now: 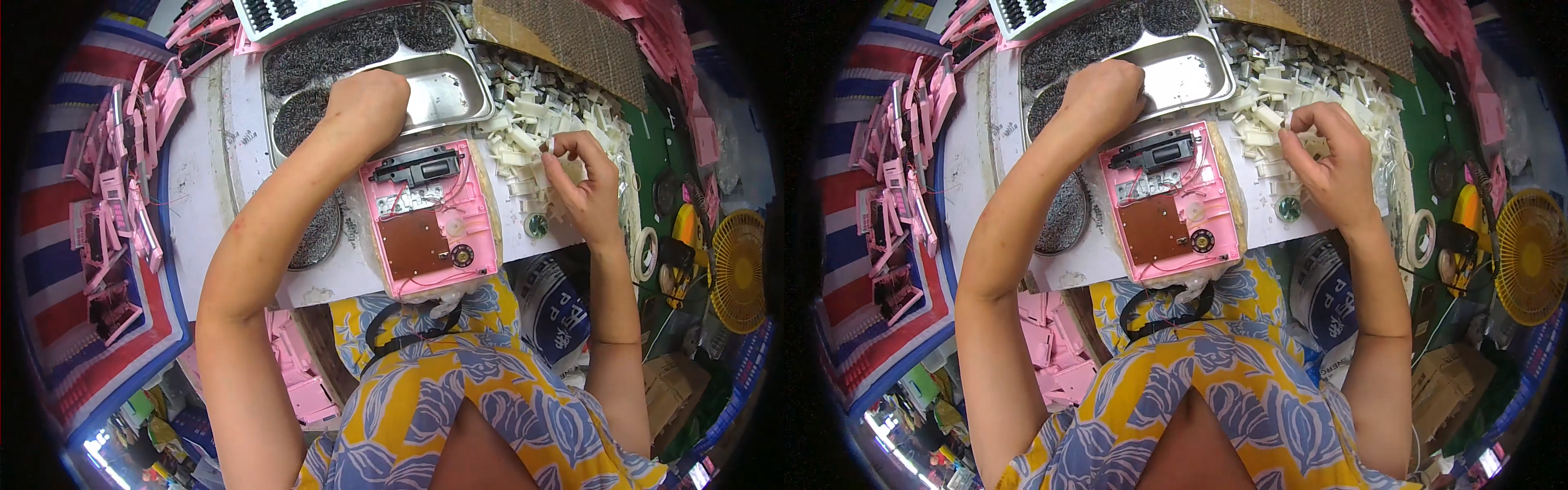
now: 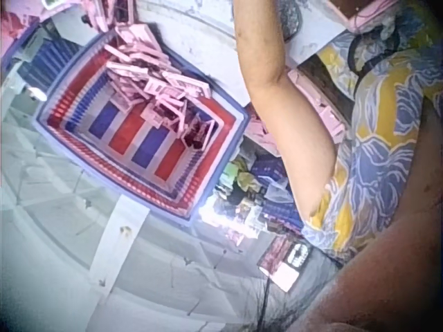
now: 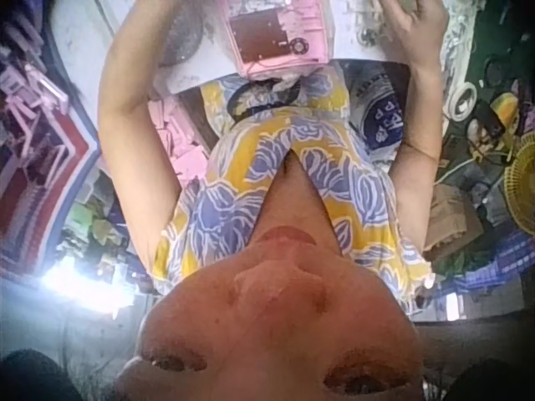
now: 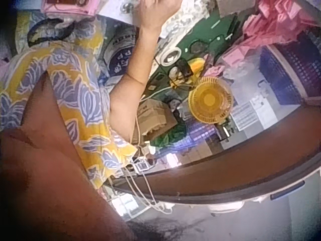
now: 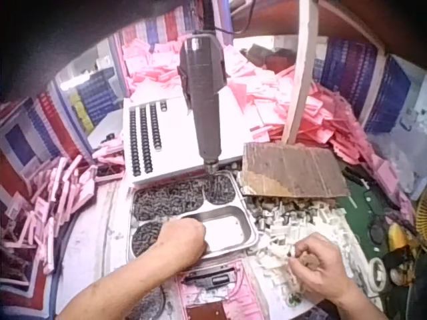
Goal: Assembling components of a pink toy device, involving soldering wires and securing internal parts.
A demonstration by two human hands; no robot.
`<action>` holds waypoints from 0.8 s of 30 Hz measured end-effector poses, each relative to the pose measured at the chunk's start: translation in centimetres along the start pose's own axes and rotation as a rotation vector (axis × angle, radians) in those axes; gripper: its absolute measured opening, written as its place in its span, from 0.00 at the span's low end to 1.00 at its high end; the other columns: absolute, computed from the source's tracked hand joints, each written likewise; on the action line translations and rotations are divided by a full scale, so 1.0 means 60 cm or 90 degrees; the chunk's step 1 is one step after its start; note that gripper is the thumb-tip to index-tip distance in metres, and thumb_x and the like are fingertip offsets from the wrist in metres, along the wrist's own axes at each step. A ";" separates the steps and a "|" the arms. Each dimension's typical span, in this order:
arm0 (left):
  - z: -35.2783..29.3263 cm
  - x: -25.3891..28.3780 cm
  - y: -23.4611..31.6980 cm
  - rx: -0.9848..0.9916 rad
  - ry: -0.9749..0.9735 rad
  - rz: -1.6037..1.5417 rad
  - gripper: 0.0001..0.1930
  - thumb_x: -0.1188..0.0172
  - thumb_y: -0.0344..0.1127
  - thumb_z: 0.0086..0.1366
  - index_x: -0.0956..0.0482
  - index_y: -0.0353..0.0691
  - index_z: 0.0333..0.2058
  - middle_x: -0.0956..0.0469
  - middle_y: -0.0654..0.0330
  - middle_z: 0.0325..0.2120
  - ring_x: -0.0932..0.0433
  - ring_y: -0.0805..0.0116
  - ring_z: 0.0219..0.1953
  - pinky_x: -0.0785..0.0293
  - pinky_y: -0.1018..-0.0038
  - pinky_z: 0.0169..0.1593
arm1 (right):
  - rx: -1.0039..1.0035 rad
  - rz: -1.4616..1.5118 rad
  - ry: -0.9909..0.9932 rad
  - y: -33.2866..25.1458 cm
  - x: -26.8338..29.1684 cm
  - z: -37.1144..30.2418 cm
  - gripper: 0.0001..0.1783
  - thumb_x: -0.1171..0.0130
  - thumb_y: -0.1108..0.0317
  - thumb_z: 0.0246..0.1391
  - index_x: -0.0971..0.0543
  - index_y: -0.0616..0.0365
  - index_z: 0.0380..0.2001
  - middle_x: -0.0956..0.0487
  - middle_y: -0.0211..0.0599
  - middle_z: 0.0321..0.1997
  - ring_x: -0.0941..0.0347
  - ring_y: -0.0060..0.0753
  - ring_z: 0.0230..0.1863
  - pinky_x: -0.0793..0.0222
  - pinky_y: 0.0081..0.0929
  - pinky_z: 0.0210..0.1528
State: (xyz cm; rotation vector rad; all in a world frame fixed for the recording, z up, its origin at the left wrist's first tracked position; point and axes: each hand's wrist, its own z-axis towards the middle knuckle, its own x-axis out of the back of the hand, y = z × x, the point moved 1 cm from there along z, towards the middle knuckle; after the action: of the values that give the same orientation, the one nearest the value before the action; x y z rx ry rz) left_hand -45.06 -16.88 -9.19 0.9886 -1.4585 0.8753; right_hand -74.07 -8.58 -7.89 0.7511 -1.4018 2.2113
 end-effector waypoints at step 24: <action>-0.282 -0.028 0.118 0.261 0.049 -1.524 0.07 0.41 0.33 0.72 0.24 0.36 0.42 0.17 0.53 0.40 0.14 0.68 0.38 0.13 0.76 0.38 | 0.277 0.084 -0.112 -0.159 -0.053 -0.038 0.21 0.25 0.74 0.40 0.15 0.60 0.43 0.20 0.39 0.30 0.22 0.34 0.25 0.27 0.26 0.26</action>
State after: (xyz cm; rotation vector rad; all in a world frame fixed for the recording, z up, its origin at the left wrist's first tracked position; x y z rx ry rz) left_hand -45.22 1.53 -8.92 1.9268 0.5986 -0.6633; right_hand -66.42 -2.81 -4.14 1.0465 -1.0769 2.6516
